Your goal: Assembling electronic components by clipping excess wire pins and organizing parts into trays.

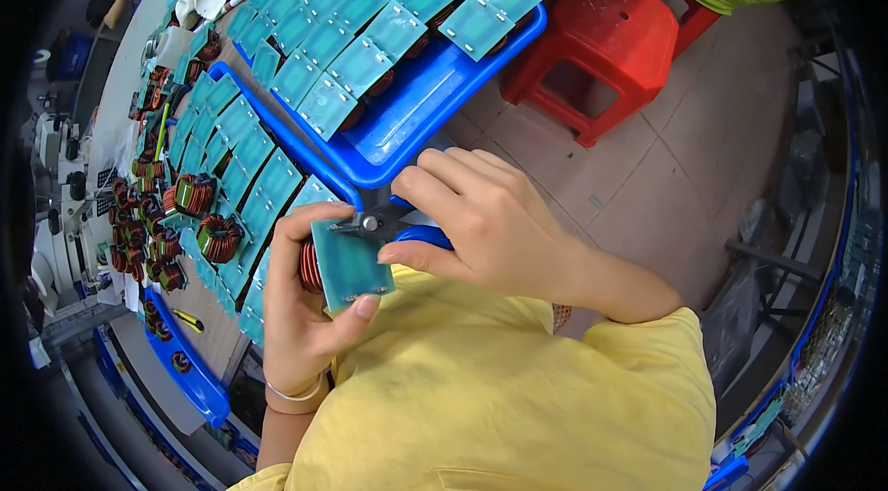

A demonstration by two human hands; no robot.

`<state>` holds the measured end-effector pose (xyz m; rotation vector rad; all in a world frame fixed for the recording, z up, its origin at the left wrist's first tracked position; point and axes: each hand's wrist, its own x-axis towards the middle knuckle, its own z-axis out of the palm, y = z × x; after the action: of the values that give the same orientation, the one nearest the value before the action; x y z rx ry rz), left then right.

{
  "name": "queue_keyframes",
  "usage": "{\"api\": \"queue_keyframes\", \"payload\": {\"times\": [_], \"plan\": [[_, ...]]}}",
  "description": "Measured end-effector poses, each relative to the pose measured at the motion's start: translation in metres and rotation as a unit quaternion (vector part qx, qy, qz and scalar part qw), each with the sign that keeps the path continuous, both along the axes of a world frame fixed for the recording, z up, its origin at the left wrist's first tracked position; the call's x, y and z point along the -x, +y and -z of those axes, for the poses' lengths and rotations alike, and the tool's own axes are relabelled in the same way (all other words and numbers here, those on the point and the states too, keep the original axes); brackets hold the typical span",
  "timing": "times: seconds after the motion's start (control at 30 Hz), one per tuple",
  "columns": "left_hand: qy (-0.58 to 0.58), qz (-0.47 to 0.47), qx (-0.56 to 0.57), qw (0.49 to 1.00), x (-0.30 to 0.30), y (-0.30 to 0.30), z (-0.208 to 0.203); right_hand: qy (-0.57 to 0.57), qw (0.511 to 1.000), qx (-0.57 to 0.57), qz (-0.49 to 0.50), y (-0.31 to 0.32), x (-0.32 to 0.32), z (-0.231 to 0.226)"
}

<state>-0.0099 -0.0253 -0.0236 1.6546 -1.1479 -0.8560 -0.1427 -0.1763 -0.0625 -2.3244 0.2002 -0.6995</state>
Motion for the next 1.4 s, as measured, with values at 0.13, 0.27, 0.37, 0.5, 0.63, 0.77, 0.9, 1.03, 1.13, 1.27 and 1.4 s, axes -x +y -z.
{"api": "queue_keyframes", "payload": {"times": [0.13,0.27,0.37,0.5,0.63,0.77,0.9,1.03,1.13,1.27,1.4], "plan": [[0.019,-0.001,0.007,1.000,0.000,-0.001,0.000,0.025,1.000,-0.014,-0.003,0.000,0.002,-0.004],[-0.016,0.019,0.022,0.999,-0.002,0.000,0.001,0.034,0.999,0.016,-0.002,0.000,0.003,-0.008],[-0.026,0.025,0.019,0.999,-0.003,0.001,0.000,0.038,0.999,0.037,0.002,0.000,0.003,-0.011],[-0.042,0.036,0.028,0.998,-0.006,0.000,0.001,0.063,0.998,0.026,-0.004,0.002,0.002,-0.012],[0.033,-0.020,-0.015,0.999,0.000,0.000,-0.002,0.057,0.998,0.003,-0.005,0.003,0.000,-0.005],[0.159,-0.030,-0.022,0.987,0.000,-0.001,-0.003,0.077,0.994,-0.074,-0.027,0.000,0.000,-0.006],[0.276,-0.053,-0.028,0.959,-0.005,0.002,0.002,0.049,0.970,-0.226,-0.072,-0.003,0.001,-0.017],[0.320,-0.023,-0.033,0.946,-0.011,0.001,0.005,-0.092,0.960,-0.230,-0.128,0.000,-0.006,-0.017],[0.321,0.114,-0.084,0.936,-0.021,0.003,0.008,-0.015,0.940,-0.179,-0.291,-0.007,-0.007,-0.024],[0.173,0.024,-0.050,0.983,-0.023,0.002,-0.002,0.019,0.983,-0.091,-0.160,-0.026,-0.007,-0.033],[0.040,-0.062,-0.016,0.997,-0.065,0.026,-0.015,0.012,0.980,-0.186,-0.065,-0.061,-0.014,-0.024]]}}
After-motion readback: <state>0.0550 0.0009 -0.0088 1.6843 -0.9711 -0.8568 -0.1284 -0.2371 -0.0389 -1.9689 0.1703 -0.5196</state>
